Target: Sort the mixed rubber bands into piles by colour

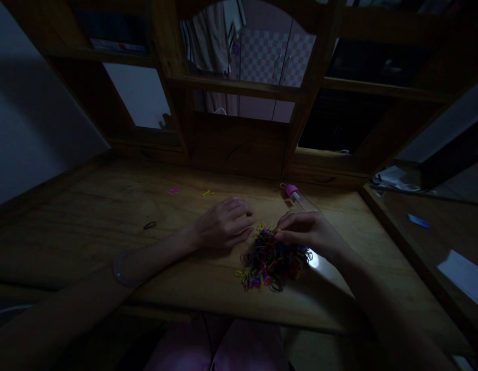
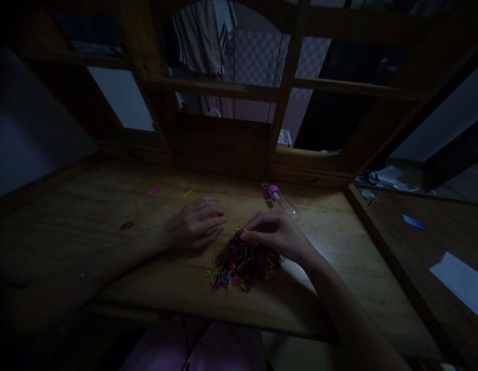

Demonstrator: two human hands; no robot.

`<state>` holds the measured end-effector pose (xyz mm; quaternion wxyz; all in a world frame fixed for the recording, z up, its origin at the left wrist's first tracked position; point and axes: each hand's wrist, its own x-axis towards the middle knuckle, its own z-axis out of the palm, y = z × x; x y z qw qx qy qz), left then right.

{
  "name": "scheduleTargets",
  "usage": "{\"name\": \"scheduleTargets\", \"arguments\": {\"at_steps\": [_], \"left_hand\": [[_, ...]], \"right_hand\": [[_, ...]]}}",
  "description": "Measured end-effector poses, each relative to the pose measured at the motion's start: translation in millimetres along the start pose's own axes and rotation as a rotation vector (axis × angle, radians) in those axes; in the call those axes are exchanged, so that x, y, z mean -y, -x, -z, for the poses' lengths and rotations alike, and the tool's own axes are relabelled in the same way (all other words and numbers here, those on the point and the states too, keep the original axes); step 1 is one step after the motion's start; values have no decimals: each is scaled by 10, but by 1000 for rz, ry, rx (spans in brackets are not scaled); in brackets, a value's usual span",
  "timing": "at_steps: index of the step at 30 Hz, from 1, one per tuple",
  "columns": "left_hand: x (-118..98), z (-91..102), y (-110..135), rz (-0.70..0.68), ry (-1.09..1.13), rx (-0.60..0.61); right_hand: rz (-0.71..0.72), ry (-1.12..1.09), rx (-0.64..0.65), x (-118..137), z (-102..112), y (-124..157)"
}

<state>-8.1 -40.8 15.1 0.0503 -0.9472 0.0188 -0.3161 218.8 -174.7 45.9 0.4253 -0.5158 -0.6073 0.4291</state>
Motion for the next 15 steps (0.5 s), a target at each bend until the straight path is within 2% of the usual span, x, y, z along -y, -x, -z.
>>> {"name": "scheduleTargets", "arguments": {"at_steps": [2, 4, 11, 15], "left_hand": [[-16, 10, -2, -62, 18, 1], [-32, 20, -3, -109, 16, 3], [-84, 43, 21, -159, -44, -27], [-125, 86, 3, -266, -113, -61]], "right_hand": [[-106, -123, -14, -19, -3, 3], [-146, -224, -37, -35, -13, -1], [-157, -383, -69, -144, -157, -59], [-79, -396, -54, -196, -263, -63]]}}
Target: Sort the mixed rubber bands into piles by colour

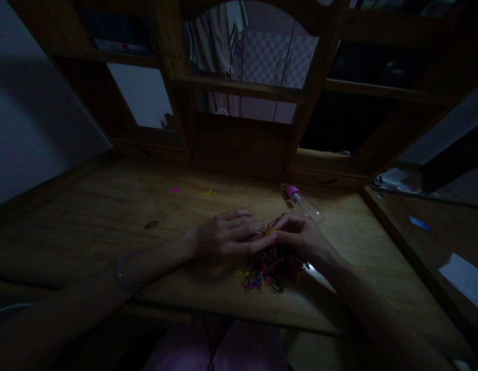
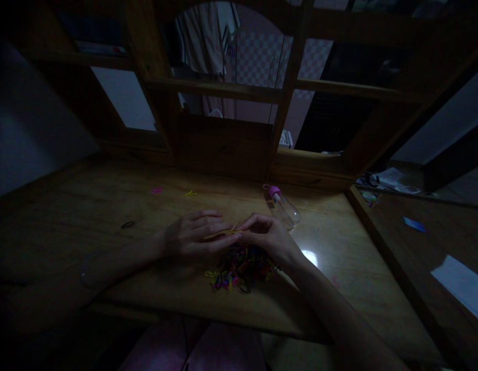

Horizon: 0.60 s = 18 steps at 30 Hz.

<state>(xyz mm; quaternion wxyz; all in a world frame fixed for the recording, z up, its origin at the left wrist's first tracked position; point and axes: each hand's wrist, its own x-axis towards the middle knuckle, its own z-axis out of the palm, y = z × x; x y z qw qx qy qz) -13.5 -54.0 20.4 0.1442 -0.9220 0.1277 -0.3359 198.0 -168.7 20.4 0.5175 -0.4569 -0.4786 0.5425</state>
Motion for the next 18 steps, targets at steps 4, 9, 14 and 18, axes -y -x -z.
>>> {"name": "scheduleTargets", "arguments": {"at_steps": [4, 9, 14, 18], "left_hand": [[-49, 85, -61, -71, -38, -76], [-96, 143, -67, -29, 5, -83], [156, 91, 45, 218, 16, -52], [560, -50, 305, 791, -72, -16]], "right_hand": [[39, 3, 37, 5, -59, 24], [39, 98, 29, 87, -78, 48], [45, 247, -130, 184, 12, 45], [107, 309, -210, 226, 187, 23]]}}
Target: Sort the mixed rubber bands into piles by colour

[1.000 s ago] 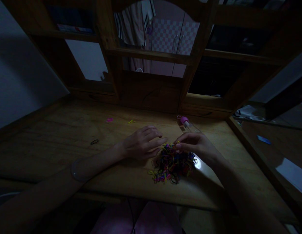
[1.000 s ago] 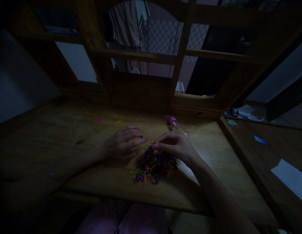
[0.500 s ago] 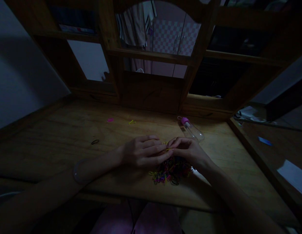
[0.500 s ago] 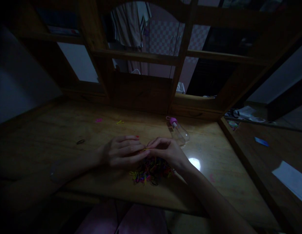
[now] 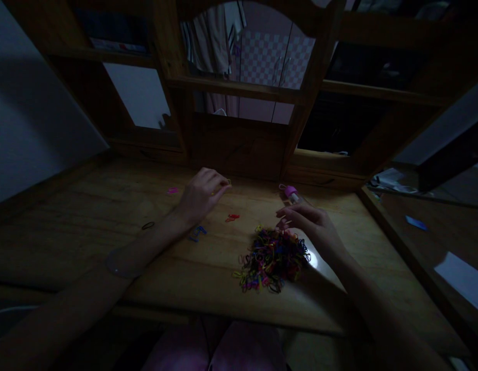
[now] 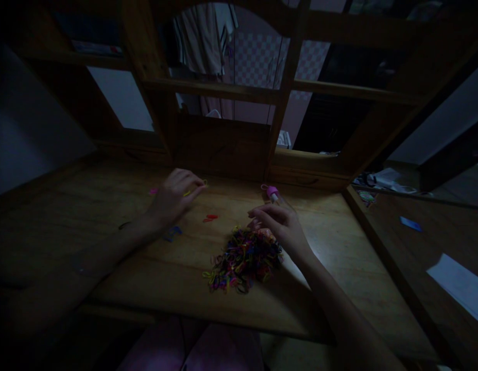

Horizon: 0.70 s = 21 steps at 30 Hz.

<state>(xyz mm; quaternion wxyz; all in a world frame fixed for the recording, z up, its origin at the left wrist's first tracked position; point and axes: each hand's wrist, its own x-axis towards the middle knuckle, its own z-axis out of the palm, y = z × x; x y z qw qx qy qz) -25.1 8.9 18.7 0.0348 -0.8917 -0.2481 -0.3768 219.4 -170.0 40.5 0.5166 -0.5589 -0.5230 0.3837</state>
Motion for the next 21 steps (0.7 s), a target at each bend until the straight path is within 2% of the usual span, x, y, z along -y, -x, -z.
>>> {"name": "scheduleTargets", "arguments": {"at_steps": [2, 5, 8, 14, 21], "left_hand": [[230, -104, 20, 188, -45, 54], [430, -212, 104, 332, -115, 162], [404, -217, 159, 341, -182, 234], [208, -98, 129, 362, -316, 259], [305, -88, 150, 363, -358, 321]], "right_hand": [[26, 24, -34, -11, 76, -19], [56, 59, -77, -5, 141, -24], [71, 78, -88, 11, 150, -15], [47, 107, -67, -30, 116, -20], [24, 128, -53, -63, 88, -33]]}}
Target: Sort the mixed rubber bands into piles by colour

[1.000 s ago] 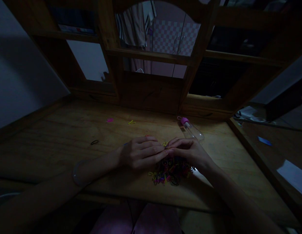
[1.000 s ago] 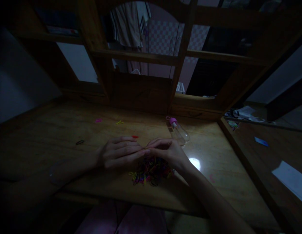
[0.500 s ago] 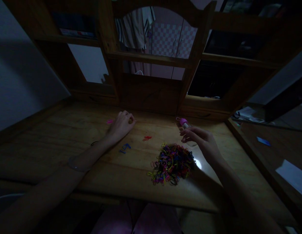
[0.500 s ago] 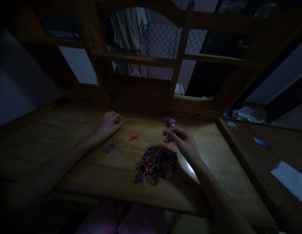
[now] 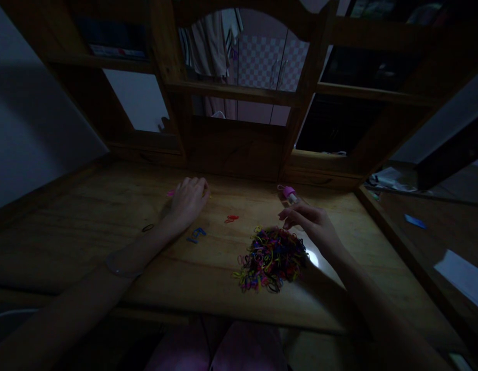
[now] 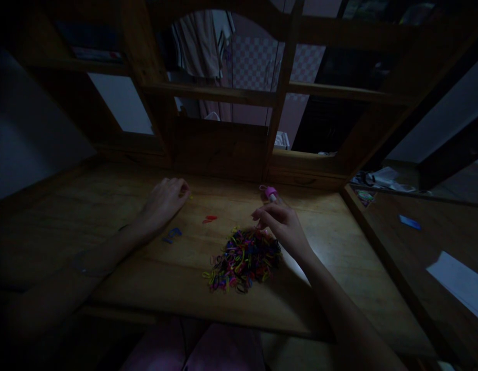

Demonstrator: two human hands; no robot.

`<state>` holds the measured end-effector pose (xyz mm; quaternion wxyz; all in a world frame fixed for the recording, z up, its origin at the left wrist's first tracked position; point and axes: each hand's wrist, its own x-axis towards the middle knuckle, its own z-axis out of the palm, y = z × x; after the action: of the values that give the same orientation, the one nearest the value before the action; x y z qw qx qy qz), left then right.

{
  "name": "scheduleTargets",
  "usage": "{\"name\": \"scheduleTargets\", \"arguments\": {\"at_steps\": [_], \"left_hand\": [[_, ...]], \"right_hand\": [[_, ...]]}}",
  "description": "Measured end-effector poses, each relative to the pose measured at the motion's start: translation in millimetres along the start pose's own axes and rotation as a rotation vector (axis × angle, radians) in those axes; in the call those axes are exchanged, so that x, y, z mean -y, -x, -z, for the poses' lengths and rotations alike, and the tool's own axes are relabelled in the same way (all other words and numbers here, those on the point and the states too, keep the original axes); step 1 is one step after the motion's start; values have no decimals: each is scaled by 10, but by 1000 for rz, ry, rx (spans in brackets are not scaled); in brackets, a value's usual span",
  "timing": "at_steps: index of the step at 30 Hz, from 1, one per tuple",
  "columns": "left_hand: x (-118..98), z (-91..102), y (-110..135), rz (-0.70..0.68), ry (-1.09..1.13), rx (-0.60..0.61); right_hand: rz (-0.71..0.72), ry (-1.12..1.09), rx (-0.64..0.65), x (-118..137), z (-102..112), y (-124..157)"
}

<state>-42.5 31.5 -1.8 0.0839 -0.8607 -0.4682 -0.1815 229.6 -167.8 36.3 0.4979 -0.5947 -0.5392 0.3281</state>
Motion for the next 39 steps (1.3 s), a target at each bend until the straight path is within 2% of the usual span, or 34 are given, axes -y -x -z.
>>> {"name": "scheduleTargets", "arguments": {"at_steps": [4, 7, 10, 13, 17, 20, 22, 26, 28, 33, 39], "left_hand": [[-11, -4, 13, -14, 3, -37], [-89, 32, -1, -61, 99, -113], [-229, 89, -4, -227, 284, -167], [-399, 154, 54, -435, 410, -147], [-591, 216, 195, -678, 403, -66], [-687, 210, 281, -782, 362, -54], [-729, 183, 316, -828, 344, -64], [-764, 140, 352, -901, 292, -79], [-766, 147, 361, -927, 280, -84], [-767, 185, 367, -951, 316, -58], [-768, 171, 363, -938, 334, -63]], "right_hand": [[6, -5, 3, -12, -5, 1], [19, -4, 13, -3, -8, 10], [23, 21, 14, 29, -14, 19], [49, 86, 11, 68, -31, 25], [210, 206, 109, 97, -63, 39], [280, 255, 196, 95, -58, 49], [291, 281, 272, 92, -24, 50], [274, 299, 506, 122, 79, 52], [256, 314, 572, 147, 109, 62], [210, 385, 623, 152, 127, 89], [169, 433, 624, 112, 251, 73]]}}
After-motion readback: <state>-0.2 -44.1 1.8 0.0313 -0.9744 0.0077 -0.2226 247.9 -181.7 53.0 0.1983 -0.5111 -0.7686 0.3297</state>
